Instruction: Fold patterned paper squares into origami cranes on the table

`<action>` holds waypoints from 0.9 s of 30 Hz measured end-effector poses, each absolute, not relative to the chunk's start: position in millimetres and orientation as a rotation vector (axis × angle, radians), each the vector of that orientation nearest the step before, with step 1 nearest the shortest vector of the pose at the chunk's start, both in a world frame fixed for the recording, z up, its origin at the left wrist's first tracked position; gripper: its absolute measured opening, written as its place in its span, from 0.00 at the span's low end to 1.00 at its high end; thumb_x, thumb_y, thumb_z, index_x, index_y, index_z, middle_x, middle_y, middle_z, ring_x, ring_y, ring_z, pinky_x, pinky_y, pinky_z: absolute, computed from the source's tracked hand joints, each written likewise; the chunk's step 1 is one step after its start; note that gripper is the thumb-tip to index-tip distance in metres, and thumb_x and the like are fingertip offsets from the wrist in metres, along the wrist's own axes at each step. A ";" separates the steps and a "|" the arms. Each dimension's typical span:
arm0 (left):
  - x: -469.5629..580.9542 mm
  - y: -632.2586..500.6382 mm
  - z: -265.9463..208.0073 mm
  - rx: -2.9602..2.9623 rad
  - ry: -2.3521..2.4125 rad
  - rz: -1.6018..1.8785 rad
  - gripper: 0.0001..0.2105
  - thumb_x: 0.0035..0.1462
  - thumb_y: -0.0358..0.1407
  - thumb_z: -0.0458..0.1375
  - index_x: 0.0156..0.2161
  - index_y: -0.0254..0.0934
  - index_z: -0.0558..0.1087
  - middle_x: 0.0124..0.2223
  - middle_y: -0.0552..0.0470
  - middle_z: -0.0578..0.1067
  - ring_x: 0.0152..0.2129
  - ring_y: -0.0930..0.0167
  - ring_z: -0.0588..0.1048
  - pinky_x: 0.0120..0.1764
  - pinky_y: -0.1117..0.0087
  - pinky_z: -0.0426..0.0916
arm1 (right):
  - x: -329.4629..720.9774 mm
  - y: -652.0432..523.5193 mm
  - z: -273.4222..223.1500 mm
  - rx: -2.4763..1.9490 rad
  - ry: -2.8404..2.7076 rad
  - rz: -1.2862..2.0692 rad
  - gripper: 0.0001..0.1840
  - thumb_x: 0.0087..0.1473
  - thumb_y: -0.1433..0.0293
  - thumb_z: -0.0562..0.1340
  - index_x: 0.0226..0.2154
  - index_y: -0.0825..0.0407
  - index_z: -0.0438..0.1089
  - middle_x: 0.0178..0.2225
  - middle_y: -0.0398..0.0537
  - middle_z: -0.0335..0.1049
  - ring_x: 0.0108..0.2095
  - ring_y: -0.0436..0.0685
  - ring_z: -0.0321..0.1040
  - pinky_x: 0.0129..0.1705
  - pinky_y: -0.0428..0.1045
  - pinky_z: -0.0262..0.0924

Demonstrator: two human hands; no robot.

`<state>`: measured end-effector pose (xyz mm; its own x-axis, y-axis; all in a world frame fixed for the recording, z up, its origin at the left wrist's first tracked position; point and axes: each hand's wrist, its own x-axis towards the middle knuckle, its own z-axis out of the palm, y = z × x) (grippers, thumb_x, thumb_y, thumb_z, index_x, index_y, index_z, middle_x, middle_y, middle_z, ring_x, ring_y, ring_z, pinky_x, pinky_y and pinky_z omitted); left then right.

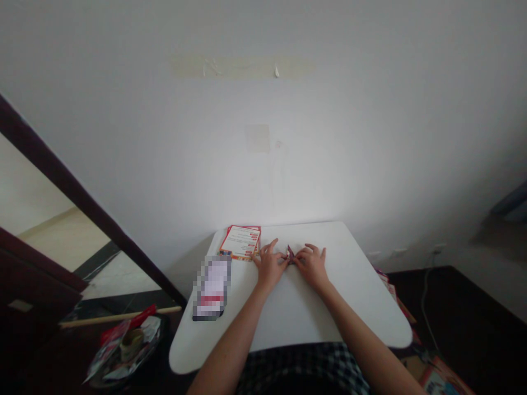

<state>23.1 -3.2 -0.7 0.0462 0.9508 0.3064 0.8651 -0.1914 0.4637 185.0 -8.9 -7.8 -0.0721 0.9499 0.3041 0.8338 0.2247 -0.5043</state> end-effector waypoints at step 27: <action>25.0 -9.4 1.5 2.209 1.949 0.771 0.10 0.57 0.47 0.58 0.42 0.52 0.77 0.68 0.54 0.59 0.61 0.56 0.58 0.57 0.29 0.44 | 178.4 -8.5 -0.5 -1.845 -1.969 0.268 0.17 0.62 0.58 0.55 0.35 0.48 0.76 0.49 0.53 0.68 0.62 0.68 0.47 0.60 0.78 0.31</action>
<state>25.0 -9.4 1.5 0.0546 0.9508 0.3050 0.9021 -0.1779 0.3931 178.4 -8.5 -0.5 -0.0249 0.9843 0.1747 0.9020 0.0975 -0.4207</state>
